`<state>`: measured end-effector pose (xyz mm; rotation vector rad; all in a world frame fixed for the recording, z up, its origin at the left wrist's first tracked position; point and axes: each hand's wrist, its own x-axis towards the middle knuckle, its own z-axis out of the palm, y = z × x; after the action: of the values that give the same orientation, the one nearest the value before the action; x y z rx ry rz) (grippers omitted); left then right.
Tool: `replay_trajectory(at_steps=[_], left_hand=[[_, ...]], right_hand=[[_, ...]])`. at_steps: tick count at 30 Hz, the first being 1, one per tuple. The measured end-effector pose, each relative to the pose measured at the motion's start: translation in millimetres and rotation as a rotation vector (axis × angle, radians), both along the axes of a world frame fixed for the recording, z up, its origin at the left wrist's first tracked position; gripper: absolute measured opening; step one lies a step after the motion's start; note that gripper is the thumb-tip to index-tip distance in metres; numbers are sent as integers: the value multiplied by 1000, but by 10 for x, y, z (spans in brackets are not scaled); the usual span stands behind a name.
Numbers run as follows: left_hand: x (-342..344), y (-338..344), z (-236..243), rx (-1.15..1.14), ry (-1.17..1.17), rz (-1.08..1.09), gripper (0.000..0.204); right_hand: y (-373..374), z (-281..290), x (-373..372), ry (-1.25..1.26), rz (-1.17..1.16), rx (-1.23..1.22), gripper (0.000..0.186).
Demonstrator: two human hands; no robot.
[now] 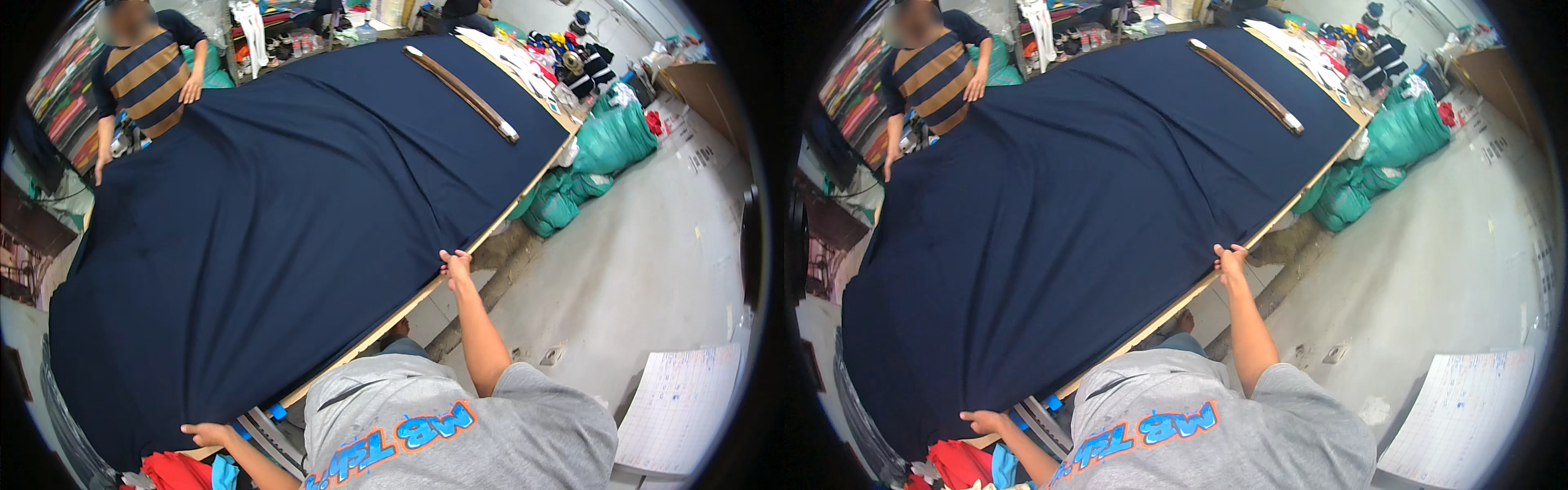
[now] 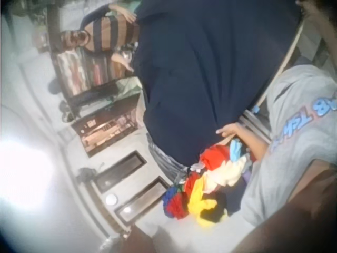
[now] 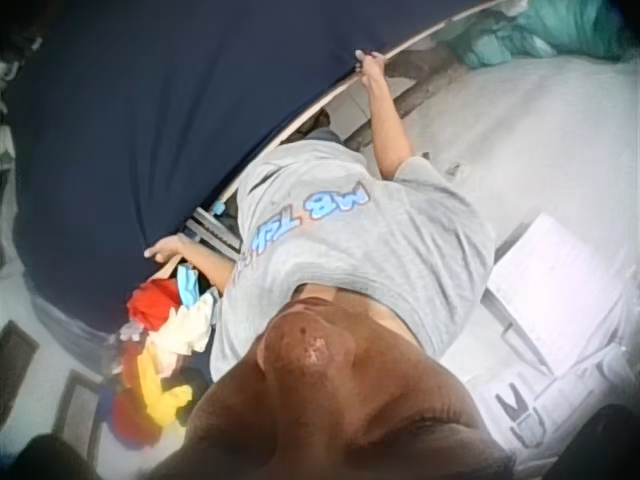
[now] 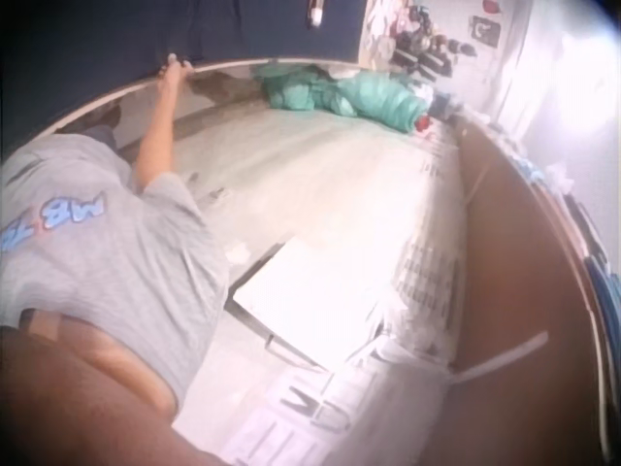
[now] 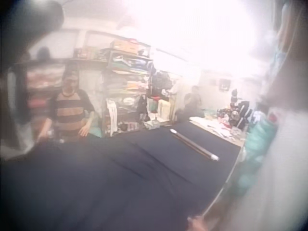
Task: The person uses a rotary cutter and a long metal ruler to cut a large piece of dark blue fabric on a table. They repeatedly measure, align the ruler, and cut sections of the fabric while another person assists by holding the fabric.
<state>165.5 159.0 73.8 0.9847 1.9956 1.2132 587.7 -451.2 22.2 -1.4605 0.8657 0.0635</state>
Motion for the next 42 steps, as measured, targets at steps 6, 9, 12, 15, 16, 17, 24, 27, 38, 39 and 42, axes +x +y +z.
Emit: replay_trajectory(at_steps=[6, 9, 12, 15, 16, 17, 24, 27, 38, 39, 42], left_hand=[[-984, 691, -582, 41, 190, 148, 87], [-1163, 842, -660, -108, 199, 68, 87], [-1354, 1026, -909, -181, -117, -64, 87], [-1210, 750, -1234, -259, -546, -369, 79], [-1253, 693, -1306, -320, -705, -504, 77], [-1198, 621, -1328, -394, -526, -518, 74], [-1100, 134, -1249, -201, -127, -514, 51], [-1044, -8, -1094, -133, 2, -384, 55], [-898, -195, -1049, -91, 415, -303, 72], [-911, -180, -1075, -83, 420, -304, 72], [-960, -161, -1149, -75, 415, -292, 71]], right_hand=[[404, -33, -363, 16, 17, -29, 81], [563, 29, -519, 32, 105, 1, 69], [694, 63, -556, 43, 120, -47, 58], [637, 143, -584, 29, 183, 24, 36], [616, 156, -572, 11, 216, 63, 32], [528, 93, -566, 8, 235, 65, 23], [434, 10, -533, -42, 239, -30, 26], [473, -7, -570, -48, 228, -94, 28], [433, -290, -539, -99, 148, -357, 26], [449, -294, -532, -112, 134, -360, 26], [459, -273, -536, -120, 117, -376, 27]])
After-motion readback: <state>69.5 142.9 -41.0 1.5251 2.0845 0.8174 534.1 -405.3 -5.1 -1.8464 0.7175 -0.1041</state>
